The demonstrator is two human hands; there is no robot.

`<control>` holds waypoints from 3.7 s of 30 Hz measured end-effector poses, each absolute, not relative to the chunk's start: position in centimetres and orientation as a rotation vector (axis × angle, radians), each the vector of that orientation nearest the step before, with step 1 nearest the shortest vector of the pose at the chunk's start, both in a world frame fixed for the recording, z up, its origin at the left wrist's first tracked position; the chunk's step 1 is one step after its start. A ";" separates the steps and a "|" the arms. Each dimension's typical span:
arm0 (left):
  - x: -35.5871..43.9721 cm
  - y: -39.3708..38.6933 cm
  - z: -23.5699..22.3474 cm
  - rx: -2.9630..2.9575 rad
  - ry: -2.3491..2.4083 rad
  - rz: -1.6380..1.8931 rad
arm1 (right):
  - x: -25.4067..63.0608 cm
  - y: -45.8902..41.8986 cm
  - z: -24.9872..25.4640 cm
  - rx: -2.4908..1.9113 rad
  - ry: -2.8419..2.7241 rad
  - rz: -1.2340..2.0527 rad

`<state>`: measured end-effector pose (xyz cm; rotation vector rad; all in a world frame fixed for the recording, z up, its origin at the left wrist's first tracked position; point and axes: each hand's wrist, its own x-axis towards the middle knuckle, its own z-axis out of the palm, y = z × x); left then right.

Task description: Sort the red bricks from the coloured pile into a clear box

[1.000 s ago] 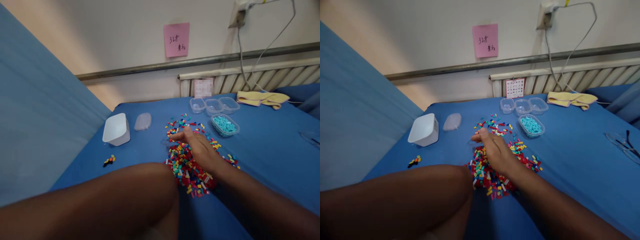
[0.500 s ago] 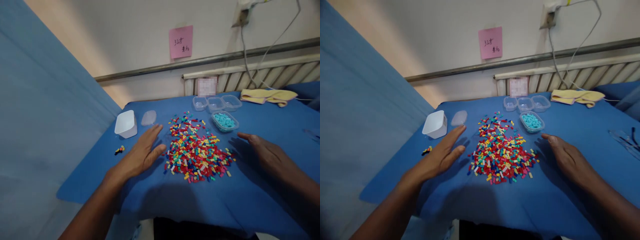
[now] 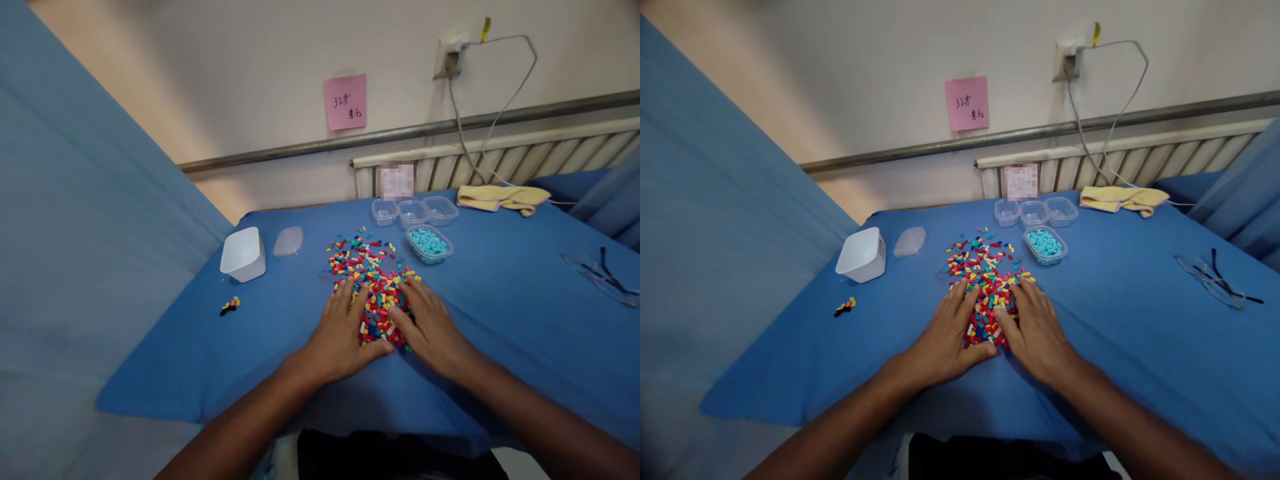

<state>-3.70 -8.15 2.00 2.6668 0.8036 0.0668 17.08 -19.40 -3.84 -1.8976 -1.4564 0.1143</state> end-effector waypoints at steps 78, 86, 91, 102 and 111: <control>-0.5 -4.7 1.6 2.906 0.141 0.249 | 22.0 -13.2 -0.8 -1.749 -1.461 0.223; 0.3 -0.3 1.7 2.902 0.739 0.360 | 22.3 -13.1 -0.6 -1.785 -1.523 0.217; -1.1 2.8 1.0 2.571 0.933 0.540 | 22.6 -14.4 -0.9 -1.850 -1.560 0.190; 1.1 2.3 0.7 1.865 0.819 1.008 | 19.4 -18.4 -2.9 -1.995 -1.641 0.220; 0.5 4.4 -0.1 1.816 0.892 1.162 | 20.2 -14.1 2.3 -1.861 -1.740 0.135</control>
